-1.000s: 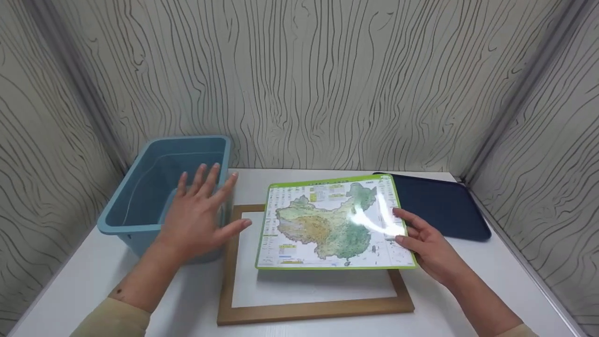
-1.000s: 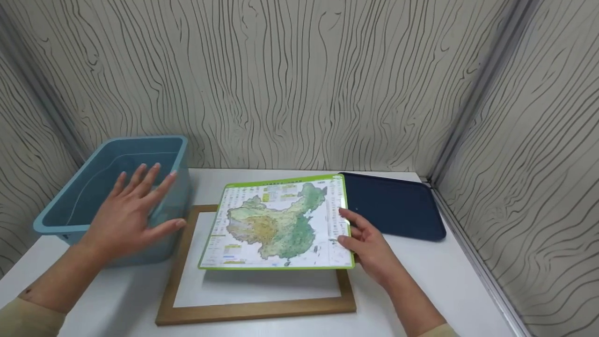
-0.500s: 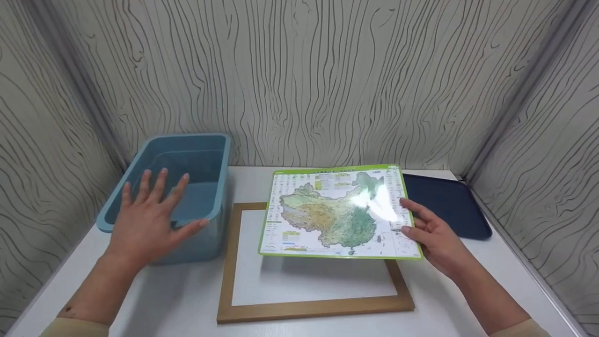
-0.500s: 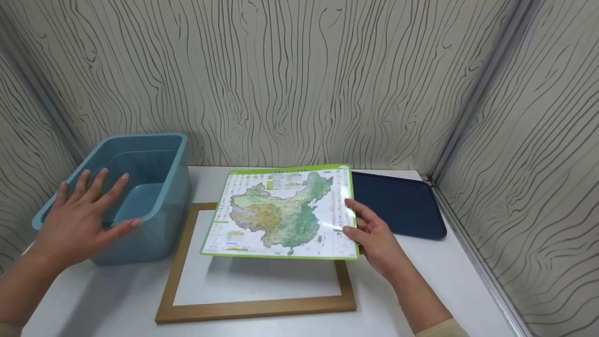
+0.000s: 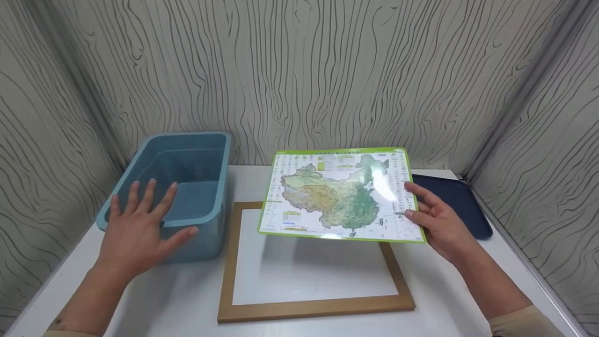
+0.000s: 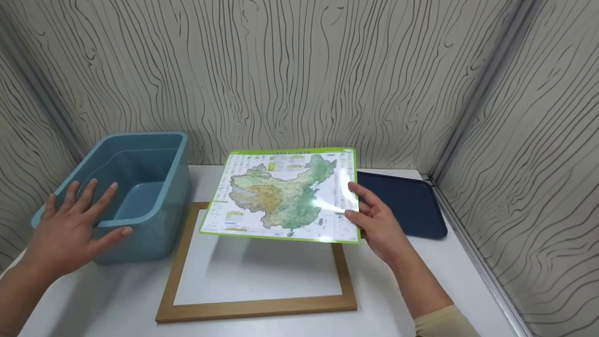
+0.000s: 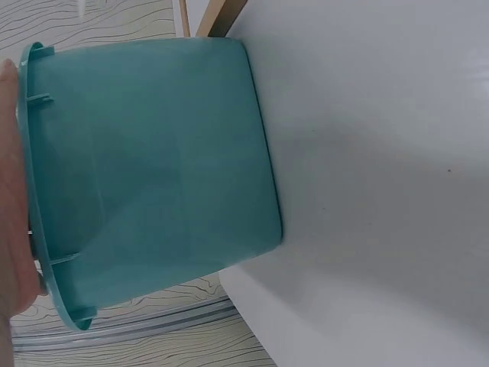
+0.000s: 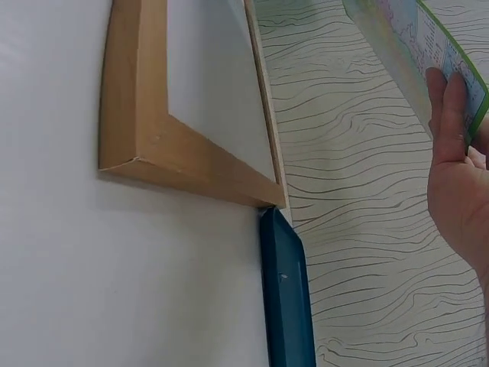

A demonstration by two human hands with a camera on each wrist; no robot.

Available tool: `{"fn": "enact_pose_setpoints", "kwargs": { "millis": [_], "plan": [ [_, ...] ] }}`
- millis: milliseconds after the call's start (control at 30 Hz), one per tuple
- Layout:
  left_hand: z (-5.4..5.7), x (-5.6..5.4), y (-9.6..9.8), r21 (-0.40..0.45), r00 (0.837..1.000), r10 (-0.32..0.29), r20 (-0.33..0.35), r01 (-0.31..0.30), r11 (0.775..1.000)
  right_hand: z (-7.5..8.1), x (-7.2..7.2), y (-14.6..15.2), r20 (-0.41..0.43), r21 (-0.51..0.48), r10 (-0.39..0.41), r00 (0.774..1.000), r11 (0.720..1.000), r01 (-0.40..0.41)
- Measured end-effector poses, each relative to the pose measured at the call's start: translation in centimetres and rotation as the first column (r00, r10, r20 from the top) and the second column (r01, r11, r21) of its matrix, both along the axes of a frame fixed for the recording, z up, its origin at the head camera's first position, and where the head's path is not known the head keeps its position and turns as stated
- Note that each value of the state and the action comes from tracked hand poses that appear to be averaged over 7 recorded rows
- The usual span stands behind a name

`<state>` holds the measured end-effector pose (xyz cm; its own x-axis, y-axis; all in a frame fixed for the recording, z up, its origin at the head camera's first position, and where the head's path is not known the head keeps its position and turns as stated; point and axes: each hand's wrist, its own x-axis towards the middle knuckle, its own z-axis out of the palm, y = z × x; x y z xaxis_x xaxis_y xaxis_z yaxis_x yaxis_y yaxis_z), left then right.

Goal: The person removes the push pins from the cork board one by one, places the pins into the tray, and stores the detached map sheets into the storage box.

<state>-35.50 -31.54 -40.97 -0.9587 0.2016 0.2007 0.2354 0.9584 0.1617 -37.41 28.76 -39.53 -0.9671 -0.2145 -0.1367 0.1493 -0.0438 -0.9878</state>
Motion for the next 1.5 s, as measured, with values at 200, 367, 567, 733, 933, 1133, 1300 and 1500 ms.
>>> {"fn": "enact_pose_setpoints", "kwargs": {
  "millis": [200,367,567,733,933,1133,1300,1500],
  "plan": [
    [-1.0,1.1,1.3,-0.013,1.0,0.0,-0.008,-0.001,1.0,0.6,0.1,0.7,-0.014,-0.046,-0.038,0.999,0.998,0.037],
    [-1.5,2.0,2.5,-0.037,1.0,0.0,-0.014,-0.001,0.999,1.1,0.0,1.2,-0.01,-0.093,-0.06,0.998,0.994,0.059],
    [-1.8,3.0,4.1,-0.061,1.0,-0.003,-0.016,0.002,0.998,1.5,-0.2,1.4,-0.008,-0.133,-0.061,0.998,0.989,0.06],
    [-2.2,3.6,5.5,-0.075,1.0,-0.012,-0.026,0.01,0.997,1.5,-0.5,1.4,-0.021,-0.133,-0.059,0.998,0.989,0.056],
    [-2.8,4.4,7.1,-0.074,0.999,-0.027,-0.023,0.026,0.997,1.2,-0.9,0.9,-0.034,-0.127,-0.031,0.999,0.991,0.027],
    [-3.4,5.3,8.7,-0.094,0.999,-0.031,-0.016,0.029,0.995,1.0,-0.9,0.3,-0.047,-0.098,-0.015,0.999,0.995,0.01],
    [-3.6,6.2,9.9,-0.12,1.0,-0.026,-0.007,0.025,0.992,0.3,-0.7,-0.1,-0.047,-0.076,-0.02,0.999,0.997,0.017],
    [-3.9,7.3,11.5,-0.139,1.0,-0.024,0.006,0.024,0.99,-0.8,-0.2,-0.5,-0.037,-0.067,-0.02,0.999,0.998,0.017]
  ]
}}
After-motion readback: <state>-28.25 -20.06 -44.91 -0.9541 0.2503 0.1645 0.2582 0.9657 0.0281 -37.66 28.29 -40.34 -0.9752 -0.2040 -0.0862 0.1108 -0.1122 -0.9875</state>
